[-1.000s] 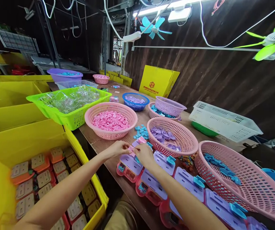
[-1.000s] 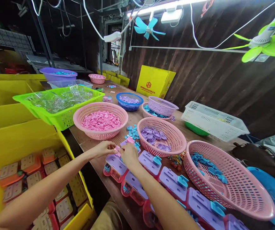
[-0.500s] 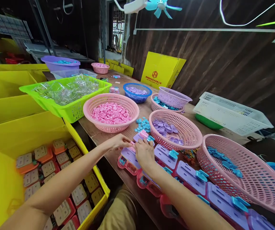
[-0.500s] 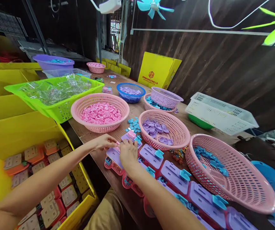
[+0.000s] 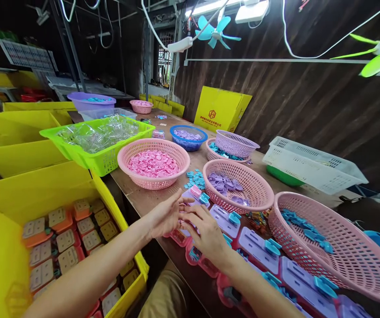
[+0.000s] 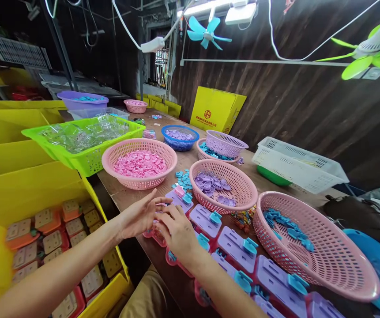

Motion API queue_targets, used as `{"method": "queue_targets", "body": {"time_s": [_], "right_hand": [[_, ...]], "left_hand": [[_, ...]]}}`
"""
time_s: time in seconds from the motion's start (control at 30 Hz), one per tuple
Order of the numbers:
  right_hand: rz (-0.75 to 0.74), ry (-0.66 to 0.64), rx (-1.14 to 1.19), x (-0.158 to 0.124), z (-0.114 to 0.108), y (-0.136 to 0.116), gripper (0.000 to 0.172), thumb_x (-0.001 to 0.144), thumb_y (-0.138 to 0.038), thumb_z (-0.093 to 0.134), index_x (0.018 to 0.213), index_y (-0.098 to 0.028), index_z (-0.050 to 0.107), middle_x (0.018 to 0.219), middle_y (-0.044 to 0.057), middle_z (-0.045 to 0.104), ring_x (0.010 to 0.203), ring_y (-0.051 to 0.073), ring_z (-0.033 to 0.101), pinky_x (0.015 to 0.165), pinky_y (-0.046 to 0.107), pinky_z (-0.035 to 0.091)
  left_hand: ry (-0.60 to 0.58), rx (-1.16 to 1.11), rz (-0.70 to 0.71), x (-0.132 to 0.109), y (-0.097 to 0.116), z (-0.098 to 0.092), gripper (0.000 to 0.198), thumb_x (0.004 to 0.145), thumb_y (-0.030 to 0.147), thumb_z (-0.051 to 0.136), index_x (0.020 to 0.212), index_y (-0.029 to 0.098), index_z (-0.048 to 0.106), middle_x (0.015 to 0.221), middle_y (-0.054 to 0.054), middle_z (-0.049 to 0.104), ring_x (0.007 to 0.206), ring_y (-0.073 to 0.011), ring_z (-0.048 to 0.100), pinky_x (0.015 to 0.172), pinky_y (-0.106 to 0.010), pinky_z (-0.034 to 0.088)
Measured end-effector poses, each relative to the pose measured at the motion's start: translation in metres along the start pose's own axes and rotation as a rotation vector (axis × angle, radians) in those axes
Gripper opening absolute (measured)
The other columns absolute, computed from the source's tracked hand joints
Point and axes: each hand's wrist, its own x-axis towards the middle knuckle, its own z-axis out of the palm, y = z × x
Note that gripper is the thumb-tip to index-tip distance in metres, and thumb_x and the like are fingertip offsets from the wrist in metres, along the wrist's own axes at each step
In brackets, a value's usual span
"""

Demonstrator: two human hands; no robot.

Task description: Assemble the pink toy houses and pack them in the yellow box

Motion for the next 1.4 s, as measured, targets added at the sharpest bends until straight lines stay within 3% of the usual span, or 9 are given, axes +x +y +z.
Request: {"method": "queue_targets", "body": {"time_s": [0.13,0.27,0.47,0.7,0.83,0.97,1.13,1.3,1.4], "right_hand": [[0.209,0.104,0.056,-0.009,-0.009,0.010,0.020,0.088,-0.020,0.041,0.072,-0.019,0.053,0.079,0.004,0.056,0.079,0.018,0.051,0.072,0.031,0.043],[0.548,0.136,0.165,-0.009,-0.023,0.021,0.022,0.085,-0.031,0.039,0.069,-0.020,0.049,0.070,0.001,0.052,0.067,0.015,0.050,0.062,0.027,0.041],[0.625,0.076,0.288,-0.006,-0.026,0.022,0.025,0.080,-0.040,0.042,0.070,-0.019,0.051,0.067,0.000,0.052,0.063,0.015,0.048,0.056,0.026,0.038],[0.603,0.055,0.161,-0.006,-0.045,0.030,0.023,0.077,-0.040,0.047,0.079,-0.019,0.058,0.076,0.002,0.059,0.063,0.015,0.050,0.055,0.027,0.038],[0.525,0.015,0.074,0.002,-0.050,0.038,0.021,0.078,-0.037,0.045,0.076,-0.020,0.058,0.074,0.002,0.060,0.064,0.017,0.050,0.056,0.028,0.038],[0.420,-0.034,0.010,0.030,-0.033,0.057,0.015,0.081,-0.029,0.044,0.080,-0.019,0.057,0.082,0.003,0.059,0.072,0.017,0.054,0.066,0.030,0.042],[0.333,-0.111,-0.255,0.100,0.006,0.094,0.015,0.081,-0.015,0.046,0.089,-0.016,0.059,0.097,0.007,0.058,0.092,0.019,0.055,0.080,0.030,0.041],[0.355,-0.499,-0.531,0.174,0.048,0.125,0.027,0.086,-0.011,0.042,0.105,-0.015,0.060,0.113,0.011,0.058,0.104,0.019,0.055,0.083,0.028,0.041],[0.373,-0.688,-0.530,0.205,0.074,0.142,0.016,0.077,-0.016,0.061,0.092,-0.013,0.066,0.099,0.012,0.065,0.095,0.022,0.060,0.078,0.029,0.045]], "left_hand": [[-0.078,-0.017,-0.026,0.003,-0.004,0.011,0.036,0.078,0.043,0.058,0.100,0.015,0.056,0.092,-0.005,0.056,0.073,-0.0124,0.054,0.070,-0.031,0.048],[-0.005,0.296,0.039,0.006,-0.010,0.020,0.041,0.065,0.028,0.072,0.102,0.018,0.059,0.102,-0.006,0.057,0.087,-0.0145,0.056,0.071,-0.027,0.048],[0.030,0.557,0.202,0.021,-0.019,0.011,0.045,0.061,0.050,0.072,0.079,0.012,0.055,0.069,-0.002,0.060,0.054,-0.0116,0.059,0.053,-0.023,0.044],[0.395,0.852,0.564,0.040,0.078,-0.053,0.026,0.075,0.036,0.060,0.083,0.012,0.053,0.069,-0.003,0.061,0.054,-0.0105,0.057,0.055,-0.022,0.045],[0.619,1.484,0.343,0.053,0.133,-0.094,0.033,0.079,0.022,0.052,0.110,0.011,0.051,0.111,-0.016,0.059,0.098,-0.0221,0.059,0.080,-0.031,0.044],[0.581,1.857,0.079,0.077,0.145,-0.116,0.053,0.062,0.011,0.065,0.114,0.017,0.055,0.116,-0.012,0.060,0.106,-0.0247,0.055,0.083,-0.028,0.041],[0.338,1.907,-0.050,0.114,0.138,-0.129,0.033,0.039,0.002,0.071,0.067,0.020,0.068,0.064,0.002,0.066,0.066,-0.0166,0.059,0.060,-0.021,0.041],[0.369,1.856,0.020,0.122,0.148,-0.146,0.013,0.053,0.007,0.063,0.048,0.018,0.060,0.037,0.006,0.046,0.047,-0.0096,0.046,0.055,-0.019,0.037],[0.457,1.784,0.034,0.110,0.163,-0.156,0.017,0.055,0.006,0.059,0.042,0.016,0.056,0.031,0.006,0.039,0.041,-0.0091,0.043,0.053,-0.020,0.037]]}}
